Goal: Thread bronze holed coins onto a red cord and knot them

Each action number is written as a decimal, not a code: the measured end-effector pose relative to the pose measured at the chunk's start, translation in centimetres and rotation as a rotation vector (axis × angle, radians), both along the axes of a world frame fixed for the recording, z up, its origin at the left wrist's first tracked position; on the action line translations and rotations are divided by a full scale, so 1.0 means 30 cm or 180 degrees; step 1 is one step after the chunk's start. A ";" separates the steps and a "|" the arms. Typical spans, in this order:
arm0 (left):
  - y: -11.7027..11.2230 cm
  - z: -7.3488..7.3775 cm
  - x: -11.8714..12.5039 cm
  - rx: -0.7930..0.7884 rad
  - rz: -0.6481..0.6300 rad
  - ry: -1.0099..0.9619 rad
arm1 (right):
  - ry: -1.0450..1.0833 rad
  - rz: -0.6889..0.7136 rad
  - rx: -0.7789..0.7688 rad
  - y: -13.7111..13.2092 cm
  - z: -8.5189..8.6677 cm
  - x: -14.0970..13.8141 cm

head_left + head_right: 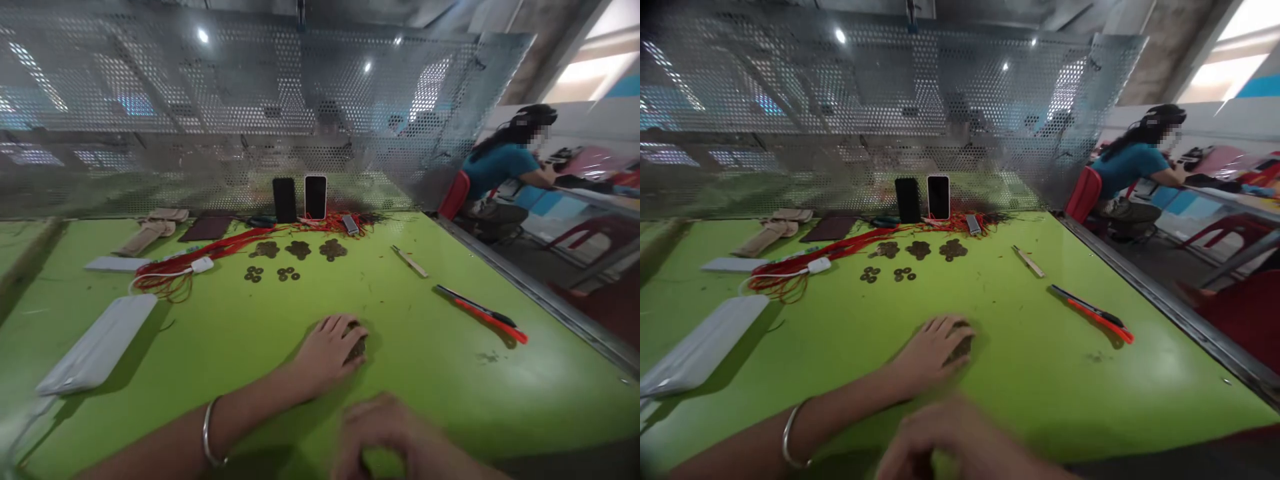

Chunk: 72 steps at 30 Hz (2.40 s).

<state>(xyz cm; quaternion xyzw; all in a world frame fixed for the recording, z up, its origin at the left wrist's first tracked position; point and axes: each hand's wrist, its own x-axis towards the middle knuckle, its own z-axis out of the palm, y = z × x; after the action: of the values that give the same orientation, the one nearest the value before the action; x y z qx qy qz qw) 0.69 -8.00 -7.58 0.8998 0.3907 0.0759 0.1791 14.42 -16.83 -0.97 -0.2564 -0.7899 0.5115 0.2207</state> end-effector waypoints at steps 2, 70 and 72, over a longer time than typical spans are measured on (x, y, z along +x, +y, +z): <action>0.027 -0.001 0.017 0.0184 -0.0135 0.0010 | -0.0155 -0.0900 0.0123 0.035 0.010 0.055; 0.047 -0.013 0.057 0.1129 0.0932 0.0568 | -0.0702 -0.2814 0.1217 0.365 -0.288 0.135; 0.052 -0.017 0.058 0.1140 0.1011 0.0616 | -0.0753 -0.2780 0.1174 0.368 -0.285 0.119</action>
<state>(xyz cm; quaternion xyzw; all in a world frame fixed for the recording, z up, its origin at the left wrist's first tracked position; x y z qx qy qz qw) 2.43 -6.44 -8.10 0.8475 0.5228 0.0846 -0.0355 17.99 -5.79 -9.53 -0.5768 -0.7057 0.1899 0.3651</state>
